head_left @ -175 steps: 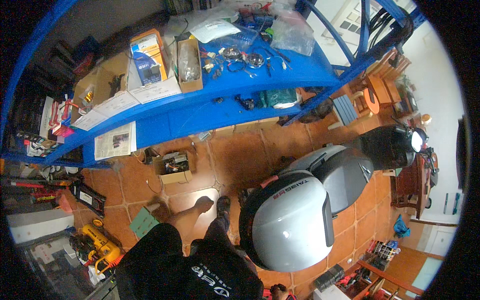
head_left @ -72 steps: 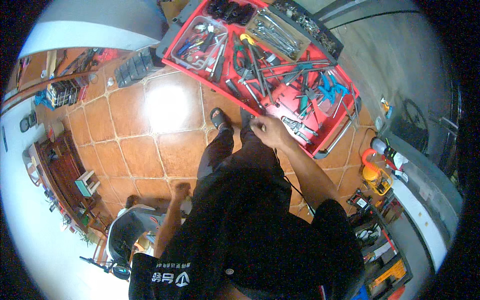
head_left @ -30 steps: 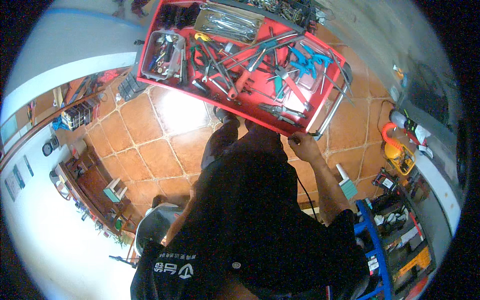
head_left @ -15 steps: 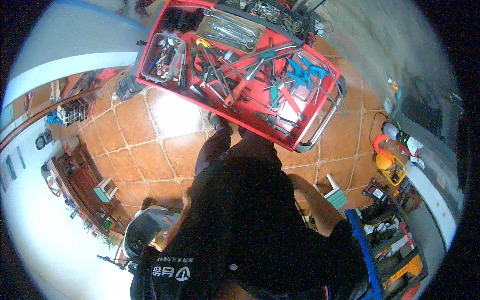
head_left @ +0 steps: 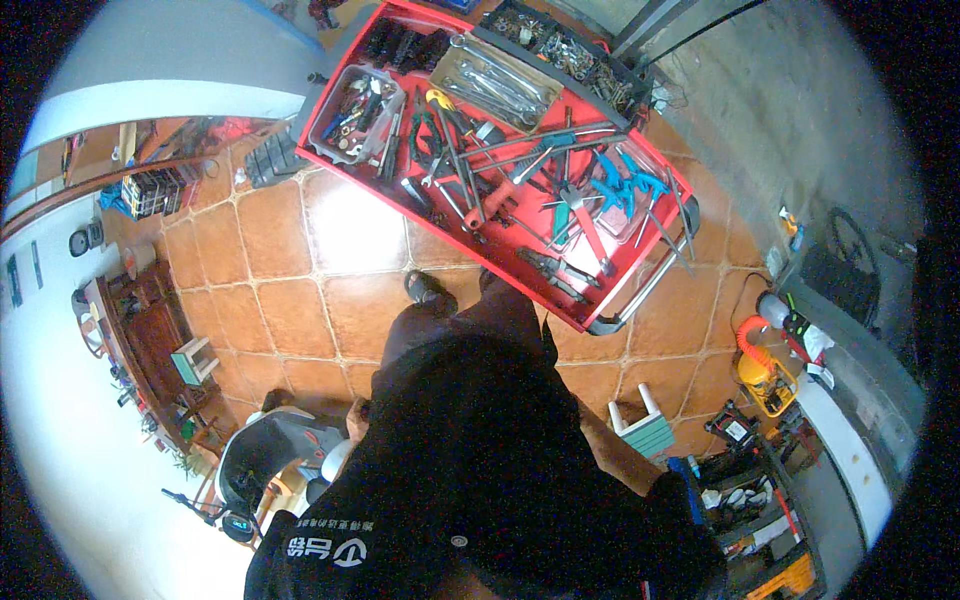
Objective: The person uses a red screwdriver to loosen and tighten screws on the left handlebar grip of a white electric scooter. They repeatedly remove and reattach the grip, test the brake lever, and retrieve a small metal part from a red tool cart before continuing adjustments.
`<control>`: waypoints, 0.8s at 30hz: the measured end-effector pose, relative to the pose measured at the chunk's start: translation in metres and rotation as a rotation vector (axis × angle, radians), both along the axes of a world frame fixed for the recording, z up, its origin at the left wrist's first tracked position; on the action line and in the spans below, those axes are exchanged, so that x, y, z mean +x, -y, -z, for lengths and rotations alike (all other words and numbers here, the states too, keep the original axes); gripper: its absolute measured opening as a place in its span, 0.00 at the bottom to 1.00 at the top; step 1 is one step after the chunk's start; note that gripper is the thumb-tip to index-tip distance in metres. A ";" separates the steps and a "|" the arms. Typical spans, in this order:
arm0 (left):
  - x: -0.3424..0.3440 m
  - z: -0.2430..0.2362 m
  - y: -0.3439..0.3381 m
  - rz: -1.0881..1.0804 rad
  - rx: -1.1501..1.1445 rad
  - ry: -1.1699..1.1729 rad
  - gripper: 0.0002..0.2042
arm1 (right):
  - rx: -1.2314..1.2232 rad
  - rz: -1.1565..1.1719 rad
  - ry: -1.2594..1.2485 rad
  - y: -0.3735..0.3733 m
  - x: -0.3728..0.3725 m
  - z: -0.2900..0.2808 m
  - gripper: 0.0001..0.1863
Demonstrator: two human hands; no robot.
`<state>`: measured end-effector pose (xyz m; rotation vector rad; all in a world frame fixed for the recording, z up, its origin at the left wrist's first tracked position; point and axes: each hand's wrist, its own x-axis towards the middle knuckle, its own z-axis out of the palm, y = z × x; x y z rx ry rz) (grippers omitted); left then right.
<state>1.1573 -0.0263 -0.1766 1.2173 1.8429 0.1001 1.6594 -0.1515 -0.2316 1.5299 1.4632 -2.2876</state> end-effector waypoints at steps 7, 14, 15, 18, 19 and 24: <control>0.022 -0.052 -0.047 -0.011 0.071 0.018 0.02 | 0.002 -0.034 0.016 -0.003 0.006 0.002 0.13; 0.050 -0.073 -0.075 0.319 -0.075 -0.156 0.07 | -0.016 -0.054 -0.006 -0.002 0.009 -0.003 0.14; 0.027 -0.051 -0.056 0.356 -0.041 -0.143 0.06 | -0.018 -0.056 -0.015 -0.003 0.010 -0.003 0.14; 0.010 -0.020 -0.038 0.347 -0.124 -0.217 0.07 | -0.010 -0.070 -0.055 -0.008 0.018 -0.003 0.14; 0.010 -0.006 -0.019 0.162 -0.156 -0.113 0.06 | 0.001 -0.099 -0.104 -0.020 0.035 -0.001 0.14; 0.019 -0.009 -0.042 0.360 -0.060 -0.050 0.07 | 0.015 -0.462 0.187 -0.152 0.058 -0.076 0.13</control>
